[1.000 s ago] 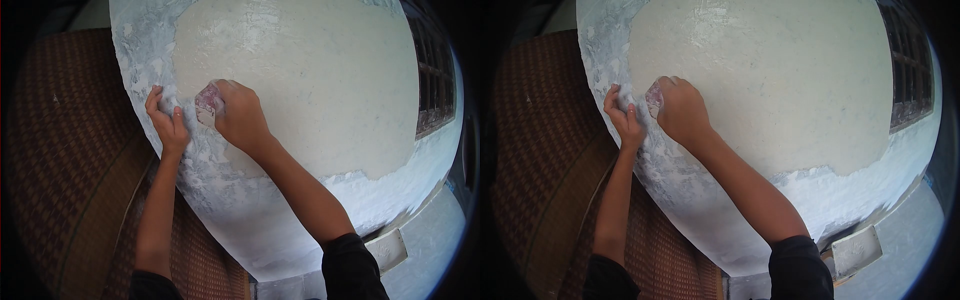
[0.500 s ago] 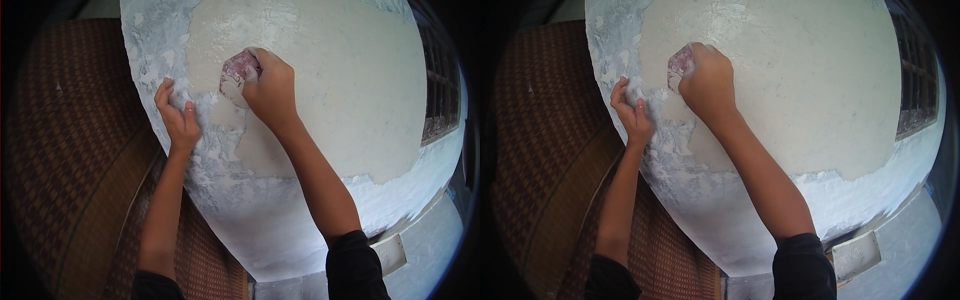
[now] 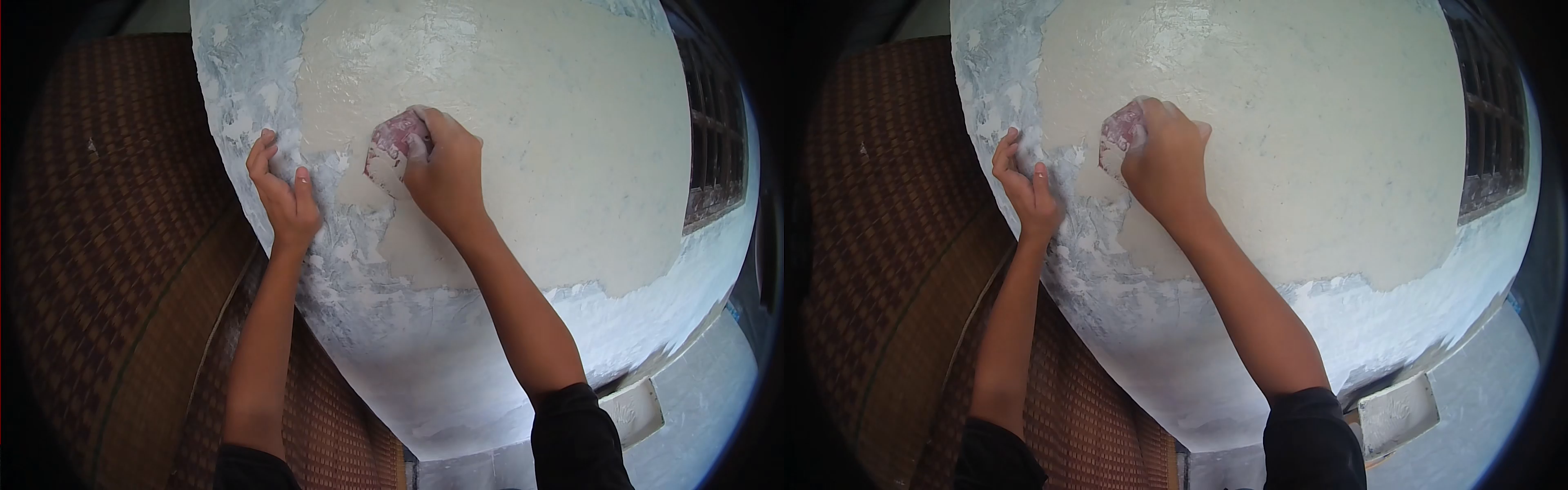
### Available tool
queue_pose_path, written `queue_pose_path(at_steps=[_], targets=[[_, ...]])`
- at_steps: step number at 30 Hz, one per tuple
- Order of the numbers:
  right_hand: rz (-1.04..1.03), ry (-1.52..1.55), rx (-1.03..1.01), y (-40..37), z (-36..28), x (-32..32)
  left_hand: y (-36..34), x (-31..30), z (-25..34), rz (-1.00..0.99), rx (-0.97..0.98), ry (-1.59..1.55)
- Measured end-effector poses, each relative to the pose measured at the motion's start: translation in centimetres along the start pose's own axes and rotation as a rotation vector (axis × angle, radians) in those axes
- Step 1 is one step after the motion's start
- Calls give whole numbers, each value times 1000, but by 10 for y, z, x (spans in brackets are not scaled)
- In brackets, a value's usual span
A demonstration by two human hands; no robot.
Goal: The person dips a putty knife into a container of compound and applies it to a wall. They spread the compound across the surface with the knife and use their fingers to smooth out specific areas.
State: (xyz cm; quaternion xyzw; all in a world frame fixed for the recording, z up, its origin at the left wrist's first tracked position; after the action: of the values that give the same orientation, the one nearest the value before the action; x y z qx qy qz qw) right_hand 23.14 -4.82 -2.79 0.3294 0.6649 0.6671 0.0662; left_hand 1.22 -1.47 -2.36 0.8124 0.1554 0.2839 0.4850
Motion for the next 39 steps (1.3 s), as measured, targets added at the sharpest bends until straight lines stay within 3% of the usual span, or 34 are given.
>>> queue_pose_path(at_steps=[2,6,9,13,18,21,22,23,25,27,29,30,31,33,35,37,39], targets=[[99,21,203,9,12,-13,0,0,1,-1,0,-1],[-71,-2,30,-9,-11,5,1,0,3,-18,8,15],[86,-124,-73,-1,-7,2,0,0,2,-16,12,8],[71,-15,31,9,-10,-7,0,0,1,-9,6,12],[-47,-161,-72,-1,-19,7,0,0,2,0,-6,-12],[104,-34,109,10,-9,-8,2,-1,4,-11,4,9],[26,-8,158,5,-12,-3,2,-1,4,-8,1,9],[23,-12,157,3,-11,-1,1,0,3,0,-3,-9],[38,-130,-37,-2,-13,4,0,-1,3,4,-13,-27],[137,-151,-33,5,-6,-11,1,-1,3,-8,2,-8],[127,100,318,7,1,-22,2,-1,2,6,8,-14],[138,59,183,2,-4,-19,1,-1,3,10,7,-24],[134,54,186,-4,-6,-18,0,0,3,8,0,-26],[-72,-97,51,-15,-15,-8,0,-1,3,8,-12,-30],[51,-139,-51,-10,-6,-15,0,-1,4,3,-6,-22],[112,-64,163,0,-2,-26,2,-2,3,8,4,-10],[86,27,202,-8,-8,-18,2,-2,6,1,14,-6]])
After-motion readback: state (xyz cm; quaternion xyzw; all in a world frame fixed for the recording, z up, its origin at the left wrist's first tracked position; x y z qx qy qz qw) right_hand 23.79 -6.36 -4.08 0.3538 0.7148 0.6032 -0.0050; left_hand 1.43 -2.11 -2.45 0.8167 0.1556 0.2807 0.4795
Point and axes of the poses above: each hand's wrist, its own y-axis towards the middle knuckle, its own x-axis out of the palm, z = x × y, the point moved 4 cm from there along y, towards the middle knuckle, and after that the axes turned 12 degrees about z, right-handed, at the moved point
